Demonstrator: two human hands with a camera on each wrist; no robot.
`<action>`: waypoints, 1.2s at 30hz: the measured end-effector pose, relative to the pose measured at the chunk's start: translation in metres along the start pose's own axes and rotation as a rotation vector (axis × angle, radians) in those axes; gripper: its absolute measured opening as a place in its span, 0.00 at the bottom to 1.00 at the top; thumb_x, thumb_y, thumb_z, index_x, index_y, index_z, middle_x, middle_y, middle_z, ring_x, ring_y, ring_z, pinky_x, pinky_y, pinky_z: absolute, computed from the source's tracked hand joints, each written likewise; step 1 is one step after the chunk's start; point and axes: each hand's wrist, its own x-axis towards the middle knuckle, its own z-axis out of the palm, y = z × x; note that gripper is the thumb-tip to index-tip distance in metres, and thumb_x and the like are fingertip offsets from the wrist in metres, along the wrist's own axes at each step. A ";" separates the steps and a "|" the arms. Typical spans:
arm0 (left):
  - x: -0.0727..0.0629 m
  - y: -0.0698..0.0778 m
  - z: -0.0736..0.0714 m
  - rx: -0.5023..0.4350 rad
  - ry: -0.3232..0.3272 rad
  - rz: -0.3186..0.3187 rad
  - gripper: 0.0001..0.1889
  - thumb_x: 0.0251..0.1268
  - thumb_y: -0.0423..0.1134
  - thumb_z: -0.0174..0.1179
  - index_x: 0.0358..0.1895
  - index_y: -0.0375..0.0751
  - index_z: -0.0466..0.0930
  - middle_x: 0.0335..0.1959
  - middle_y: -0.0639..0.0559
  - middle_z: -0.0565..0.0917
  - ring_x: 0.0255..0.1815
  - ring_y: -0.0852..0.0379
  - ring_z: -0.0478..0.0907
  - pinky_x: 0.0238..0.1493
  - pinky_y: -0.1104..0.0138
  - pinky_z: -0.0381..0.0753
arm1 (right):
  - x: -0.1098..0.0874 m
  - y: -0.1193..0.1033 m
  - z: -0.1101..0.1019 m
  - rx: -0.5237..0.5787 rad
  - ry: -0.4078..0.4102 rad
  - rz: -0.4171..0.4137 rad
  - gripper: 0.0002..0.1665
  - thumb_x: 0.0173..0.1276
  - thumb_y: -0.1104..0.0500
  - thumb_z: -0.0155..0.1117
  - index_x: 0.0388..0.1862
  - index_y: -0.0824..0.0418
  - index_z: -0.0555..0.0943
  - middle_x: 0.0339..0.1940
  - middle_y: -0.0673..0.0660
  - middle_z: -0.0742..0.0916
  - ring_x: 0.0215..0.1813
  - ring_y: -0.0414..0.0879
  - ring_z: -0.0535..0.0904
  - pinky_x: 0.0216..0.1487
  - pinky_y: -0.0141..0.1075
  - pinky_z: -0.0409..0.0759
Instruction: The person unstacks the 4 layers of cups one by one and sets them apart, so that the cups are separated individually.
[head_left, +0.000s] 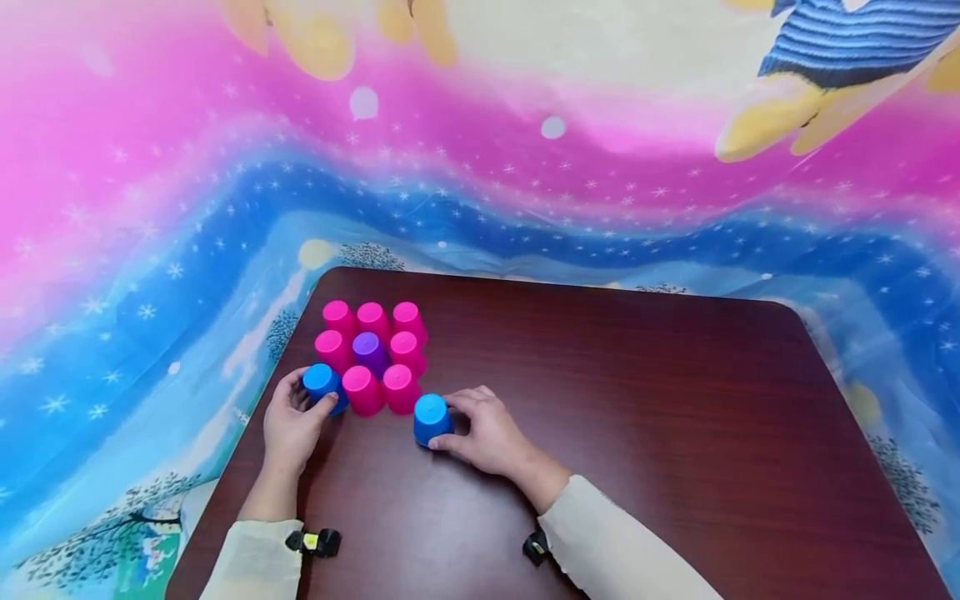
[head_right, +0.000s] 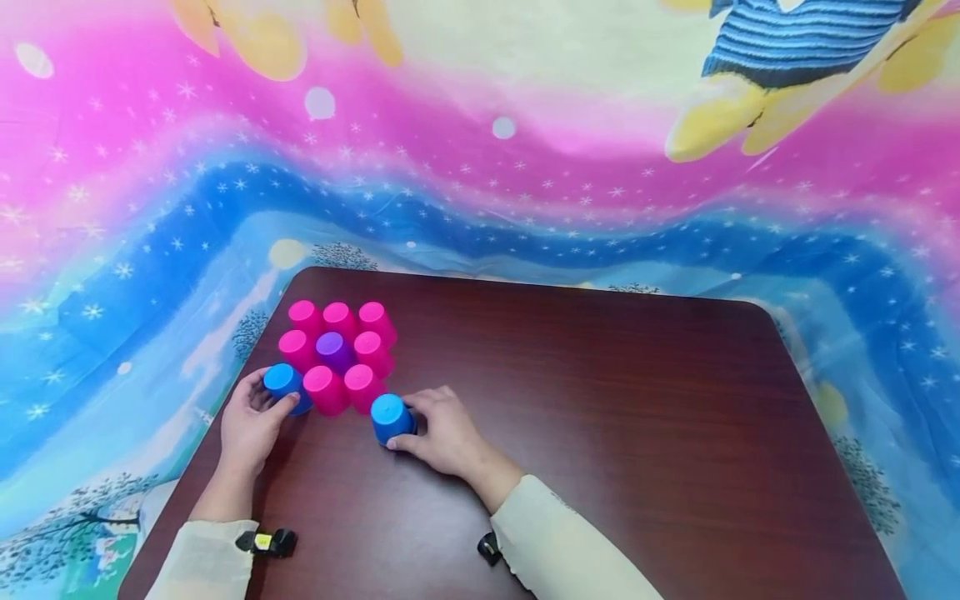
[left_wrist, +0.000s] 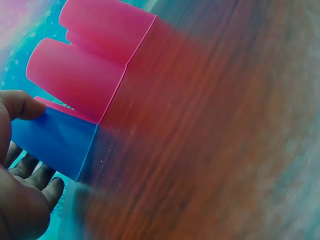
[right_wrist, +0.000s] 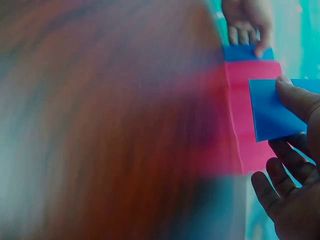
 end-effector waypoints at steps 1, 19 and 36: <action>0.000 0.000 0.001 -0.001 -0.002 0.001 0.35 0.64 0.34 0.72 0.73 0.38 0.66 0.71 0.39 0.73 0.75 0.39 0.68 0.74 0.45 0.68 | 0.002 -0.002 0.005 -0.003 -0.003 -0.012 0.37 0.57 0.41 0.83 0.61 0.58 0.85 0.53 0.50 0.89 0.56 0.45 0.79 0.58 0.40 0.80; 0.000 -0.002 0.007 -0.003 -0.026 -0.015 0.35 0.64 0.36 0.72 0.73 0.40 0.67 0.72 0.39 0.72 0.75 0.39 0.68 0.74 0.46 0.68 | 0.016 -0.019 0.045 -0.100 -0.045 0.074 0.39 0.56 0.37 0.81 0.62 0.56 0.85 0.54 0.50 0.88 0.54 0.45 0.77 0.56 0.34 0.78; 0.010 0.003 -0.001 -0.014 -0.047 0.021 0.39 0.65 0.38 0.73 0.76 0.42 0.64 0.73 0.41 0.71 0.76 0.42 0.67 0.76 0.47 0.66 | -0.014 0.017 -0.007 -0.094 0.056 0.178 0.40 0.58 0.38 0.80 0.63 0.59 0.83 0.56 0.55 0.88 0.60 0.53 0.81 0.65 0.46 0.77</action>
